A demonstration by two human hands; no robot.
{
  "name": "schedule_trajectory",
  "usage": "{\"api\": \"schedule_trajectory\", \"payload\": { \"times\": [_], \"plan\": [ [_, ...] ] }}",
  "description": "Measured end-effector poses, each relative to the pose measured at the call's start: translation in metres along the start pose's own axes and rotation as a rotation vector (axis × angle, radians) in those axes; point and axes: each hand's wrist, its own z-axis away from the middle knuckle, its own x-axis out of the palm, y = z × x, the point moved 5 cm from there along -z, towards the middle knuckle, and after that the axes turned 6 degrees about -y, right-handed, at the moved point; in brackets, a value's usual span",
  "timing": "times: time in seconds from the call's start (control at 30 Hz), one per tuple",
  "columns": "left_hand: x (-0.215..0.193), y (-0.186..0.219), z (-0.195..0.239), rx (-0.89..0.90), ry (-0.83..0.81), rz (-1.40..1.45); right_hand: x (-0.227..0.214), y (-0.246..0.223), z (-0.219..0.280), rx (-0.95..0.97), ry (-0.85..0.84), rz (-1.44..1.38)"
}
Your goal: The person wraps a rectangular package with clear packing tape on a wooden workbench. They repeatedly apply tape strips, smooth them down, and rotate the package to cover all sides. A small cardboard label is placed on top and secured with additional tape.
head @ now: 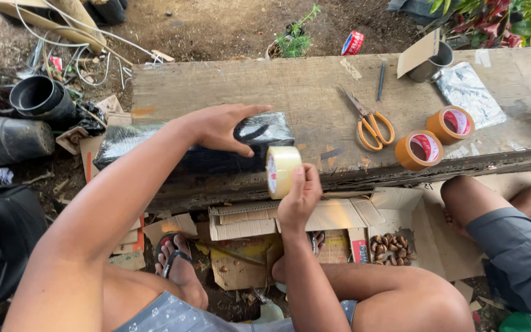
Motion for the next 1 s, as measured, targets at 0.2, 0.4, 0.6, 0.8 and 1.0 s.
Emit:
{"api": "schedule_trajectory", "payload": {
  "times": [0.2, 0.4, 0.6, 0.8, 1.0],
  "plan": [
    [0.022, -0.032, -0.024, -0.161, -0.14, 0.346, 0.006, -0.027, -0.02, 0.121, -0.053, -0.138],
    [0.003, -0.043, -0.024, -0.062, 0.111, 0.067, 0.025, -0.023, -0.078, 0.131, -0.27, 0.023],
    [0.025, 0.002, -0.014, -0.092, 0.151, -0.337, 0.022, -0.004, -0.099, 0.165, -0.402, 0.168],
    [0.024, 0.018, -0.011, -0.224, 0.107, -0.383, 0.014, -0.003, -0.077, -0.067, -0.411, 0.186],
    [0.026, 0.023, -0.01, -0.212, 0.173, -0.451, 0.0, -0.012, -0.06, 0.038, -0.211, 0.177]
  ]
}}
